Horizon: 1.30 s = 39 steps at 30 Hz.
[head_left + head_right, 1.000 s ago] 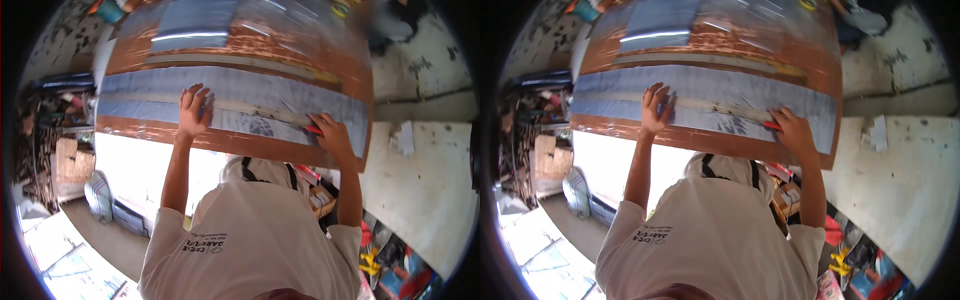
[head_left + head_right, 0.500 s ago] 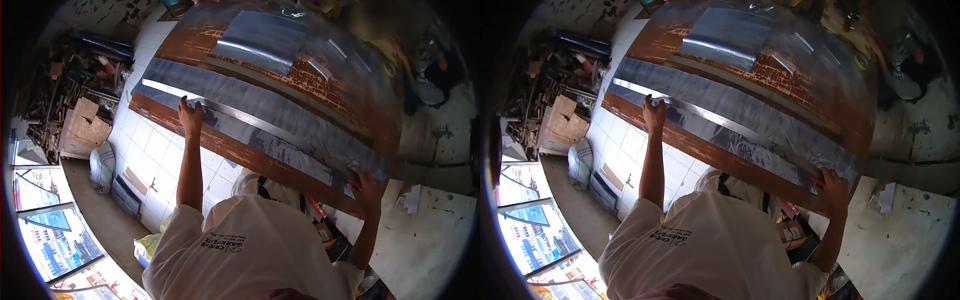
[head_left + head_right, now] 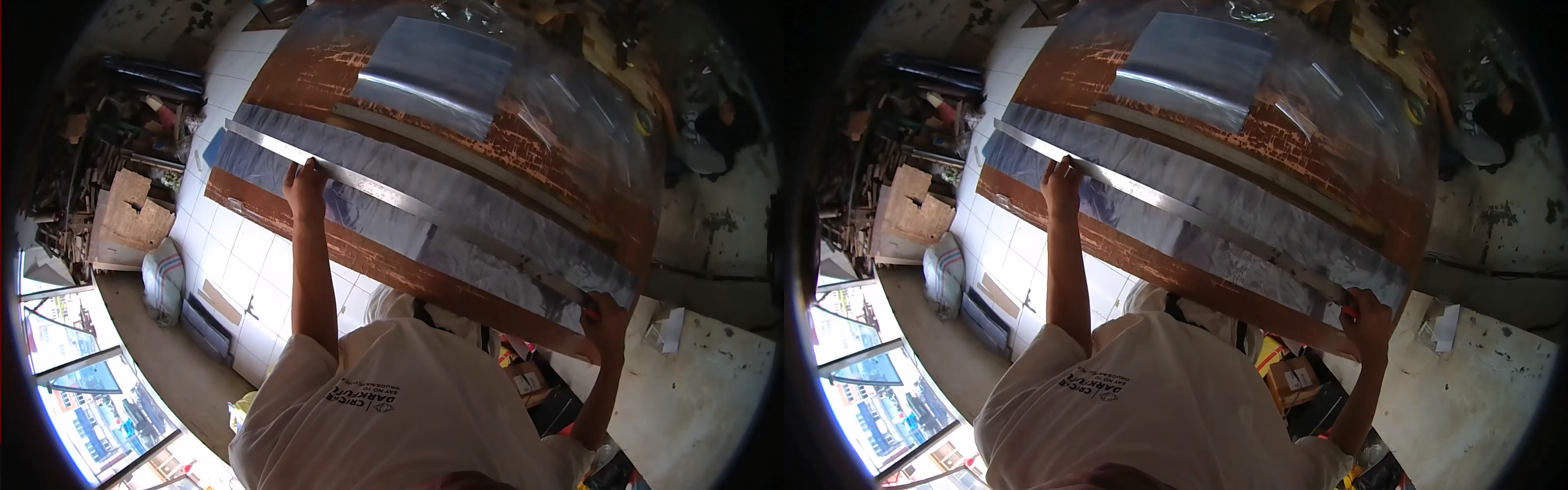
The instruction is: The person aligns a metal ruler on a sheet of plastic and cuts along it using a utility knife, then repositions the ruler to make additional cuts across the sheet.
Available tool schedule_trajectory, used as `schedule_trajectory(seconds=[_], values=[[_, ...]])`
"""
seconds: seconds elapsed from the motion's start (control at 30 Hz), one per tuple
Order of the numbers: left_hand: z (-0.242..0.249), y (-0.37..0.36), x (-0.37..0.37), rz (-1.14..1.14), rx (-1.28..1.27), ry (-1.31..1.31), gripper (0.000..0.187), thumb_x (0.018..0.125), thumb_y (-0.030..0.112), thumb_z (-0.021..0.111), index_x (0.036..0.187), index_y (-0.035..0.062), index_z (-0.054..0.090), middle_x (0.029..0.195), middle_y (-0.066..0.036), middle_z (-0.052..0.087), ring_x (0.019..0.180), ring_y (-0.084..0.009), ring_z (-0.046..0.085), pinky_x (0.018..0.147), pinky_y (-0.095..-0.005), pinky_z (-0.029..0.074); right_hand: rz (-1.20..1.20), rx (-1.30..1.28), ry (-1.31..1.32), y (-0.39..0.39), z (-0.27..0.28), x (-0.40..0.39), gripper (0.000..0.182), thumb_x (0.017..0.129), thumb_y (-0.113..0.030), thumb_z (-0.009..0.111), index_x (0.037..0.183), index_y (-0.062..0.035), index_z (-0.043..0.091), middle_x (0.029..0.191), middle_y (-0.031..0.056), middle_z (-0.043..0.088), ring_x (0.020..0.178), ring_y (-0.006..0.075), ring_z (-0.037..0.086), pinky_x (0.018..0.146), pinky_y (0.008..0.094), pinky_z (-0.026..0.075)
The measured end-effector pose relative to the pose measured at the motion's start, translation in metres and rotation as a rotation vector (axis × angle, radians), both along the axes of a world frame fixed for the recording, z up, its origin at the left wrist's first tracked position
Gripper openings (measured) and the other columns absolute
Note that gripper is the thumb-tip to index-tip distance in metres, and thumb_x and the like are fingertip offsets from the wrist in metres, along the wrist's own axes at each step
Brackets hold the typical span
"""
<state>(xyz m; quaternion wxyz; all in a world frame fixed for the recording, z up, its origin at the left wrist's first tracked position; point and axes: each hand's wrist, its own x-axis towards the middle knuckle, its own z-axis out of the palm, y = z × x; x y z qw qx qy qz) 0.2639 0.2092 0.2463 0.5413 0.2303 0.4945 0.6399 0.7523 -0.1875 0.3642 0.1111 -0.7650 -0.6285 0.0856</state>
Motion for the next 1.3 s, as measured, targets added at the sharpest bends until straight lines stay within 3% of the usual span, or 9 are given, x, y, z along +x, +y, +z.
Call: schedule_trajectory(seconds=[0.17,0.33,0.5,0.8,0.87,1.0,1.07,1.23,1.3], values=[[0.023,0.042,0.006,-0.159,-0.021,0.075,0.014,0.096,0.012,0.064,0.101,-0.0013,0.063,0.092,-0.008,0.064,0.078,-0.0172,0.065,0.067,-0.0275,0.056,-0.041,0.008,-0.003,0.028,-0.016,0.004,0.042,0.070,-0.009,0.080,0.109,-0.0109,0.065,0.098,0.0121,0.069,0.081,0.0340,0.070,0.069,0.0429,0.055],[0.025,0.130,0.029,-0.318,0.051,0.220,0.016,0.093,0.010,0.067,0.101,-0.0013,0.059,0.093,-0.009,0.065,0.077,-0.0186,0.067,0.065,-0.0296,0.059,0.029,0.216,-0.343,0.100,-0.026,0.037,0.031,0.084,-0.018,0.078,0.112,-0.0113,0.068,0.105,0.0126,0.071,0.101,0.0378,0.066,0.091,0.0487,0.050],[-0.004,0.211,0.039,-0.492,-0.095,0.239,0.016,0.093,0.010,0.067,0.104,-0.0006,0.060,0.090,-0.008,0.067,0.074,-0.0192,0.069,0.063,-0.0300,0.055,-0.091,-0.180,-0.549,0.195,0.041,0.019,0.032,0.087,-0.031,0.074,0.115,-0.0156,0.069,0.112,0.0103,0.069,0.100,0.0370,0.066,0.087,0.0485,0.049],[-0.055,0.267,-0.007,-0.857,-0.247,0.298,0.019,0.090,0.021,0.071,0.105,0.0108,0.065,0.085,-0.006,0.069,0.071,-0.0193,0.069,0.060,-0.0369,0.054,-0.202,-0.134,-0.349,0.224,-0.031,0.051,0.037,0.083,-0.035,0.077,0.110,-0.0097,0.070,0.105,0.0106,0.067,0.094,0.0350,0.067,0.083,0.0460,0.050],[-0.025,0.238,0.013,-0.446,-0.003,1.103,0.024,0.086,0.018,0.073,0.105,0.0060,0.066,0.084,-0.012,0.069,0.073,-0.0259,0.070,0.062,-0.0403,0.055,-0.210,-0.095,-0.260,0.221,-0.055,0.065,0.036,0.082,-0.033,0.079,0.109,-0.0094,0.071,0.105,0.0121,0.067,0.094,0.0353,0.067,0.082,0.0465,0.050],[0.023,0.146,0.071,-0.571,0.592,1.208,0.035,0.081,0.019,0.077,0.111,0.0044,0.066,0.092,-0.015,0.070,0.085,-0.0322,0.069,0.076,-0.0421,0.056,-0.208,0.063,-0.142,0.217,-0.046,0.057,0.038,0.081,-0.031,0.081,0.110,-0.0076,0.072,0.098,0.0150,0.067,0.087,0.0315,0.066,0.078,0.0427,0.051],[0.032,0.122,0.096,-1.018,1.251,1.398,0.039,0.079,0.020,0.079,0.114,0.0067,0.067,0.103,-0.013,0.069,0.099,-0.0323,0.066,0.090,-0.0440,0.052,-0.423,0.126,-0.011,0.196,-0.058,0.044,0.038,0.082,-0.029,0.081,0.112,-0.0068,0.072,0.096,0.0146,0.066,0.080,0.0292,0.064,0.075,0.0404,0.050],[0.023,0.135,0.115,-1.307,1.199,1.434,0.045,0.077,0.017,0.080,0.119,0.0081,0.068,0.116,-0.012,0.069,0.104,-0.0328,0.066,0.094,-0.0448,0.052,-0.384,0.619,0.054,0.145,-0.043,-0.029,0.037,0.083,-0.018,0.083,0.115,-0.0048,0.071,0.094,0.0095,0.064,0.062,0.0183,0.054,0.062,0.0315,0.048],[0.012,0.146,0.120,-1.269,1.312,1.377,0.047,0.079,0.020,0.080,0.123,0.0111,0.067,0.106,-0.009,0.068,0.098,-0.0290,0.066,0.089,-0.0420,0.053,-0.682,0.577,0.473,0.113,-0.035,-0.064,0.036,0.084,-0.012,0.083,0.117,-0.0041,0.070,0.096,0.0039,0.066,0.059,0.0100,0.052,0.055,0.0264,0.045]])
